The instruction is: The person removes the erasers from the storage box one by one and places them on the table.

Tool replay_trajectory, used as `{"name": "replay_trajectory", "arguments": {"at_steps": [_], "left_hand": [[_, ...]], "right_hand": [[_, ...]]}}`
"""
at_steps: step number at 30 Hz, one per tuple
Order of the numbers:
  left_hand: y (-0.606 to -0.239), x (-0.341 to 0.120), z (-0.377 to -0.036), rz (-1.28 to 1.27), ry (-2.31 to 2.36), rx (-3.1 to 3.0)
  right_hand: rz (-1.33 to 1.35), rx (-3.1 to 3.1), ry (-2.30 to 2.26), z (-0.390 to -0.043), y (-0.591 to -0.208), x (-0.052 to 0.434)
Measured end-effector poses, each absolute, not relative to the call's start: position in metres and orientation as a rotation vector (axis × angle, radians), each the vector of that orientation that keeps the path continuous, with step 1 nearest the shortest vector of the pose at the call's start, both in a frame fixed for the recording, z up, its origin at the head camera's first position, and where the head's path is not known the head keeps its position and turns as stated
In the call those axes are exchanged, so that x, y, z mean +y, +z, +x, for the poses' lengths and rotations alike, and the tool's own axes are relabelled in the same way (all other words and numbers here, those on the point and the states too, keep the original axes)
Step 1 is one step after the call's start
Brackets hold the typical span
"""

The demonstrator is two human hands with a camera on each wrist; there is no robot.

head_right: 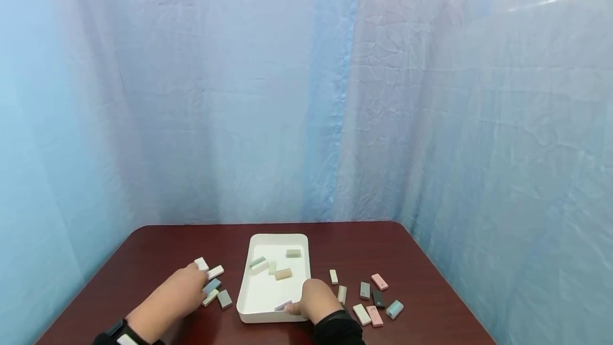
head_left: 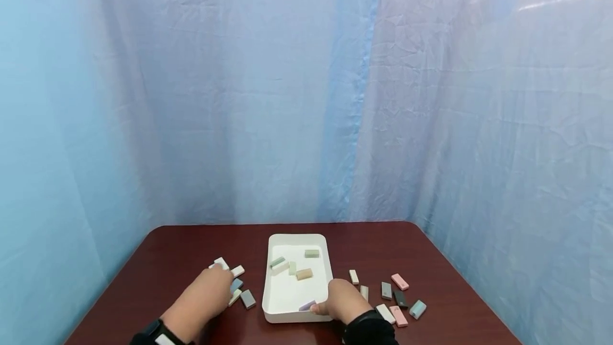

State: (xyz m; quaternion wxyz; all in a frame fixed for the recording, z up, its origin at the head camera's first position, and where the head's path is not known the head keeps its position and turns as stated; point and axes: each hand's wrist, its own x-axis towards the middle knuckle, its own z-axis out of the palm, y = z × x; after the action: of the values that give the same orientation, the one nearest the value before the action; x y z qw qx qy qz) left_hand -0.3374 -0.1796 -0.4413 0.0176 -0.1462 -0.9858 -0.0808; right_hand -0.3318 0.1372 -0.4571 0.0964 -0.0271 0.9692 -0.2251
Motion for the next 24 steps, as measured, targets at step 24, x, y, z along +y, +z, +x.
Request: {"name": "replay_trajectory", "arguments": {"at_steps": [24], "left_hand": [[-0.446,-0.037,-0.379,-1.378,-0.031,-2.954]], "right_hand": [[-0.224,2.840,-0.701,-0.325,-0.456,0.132]]}}
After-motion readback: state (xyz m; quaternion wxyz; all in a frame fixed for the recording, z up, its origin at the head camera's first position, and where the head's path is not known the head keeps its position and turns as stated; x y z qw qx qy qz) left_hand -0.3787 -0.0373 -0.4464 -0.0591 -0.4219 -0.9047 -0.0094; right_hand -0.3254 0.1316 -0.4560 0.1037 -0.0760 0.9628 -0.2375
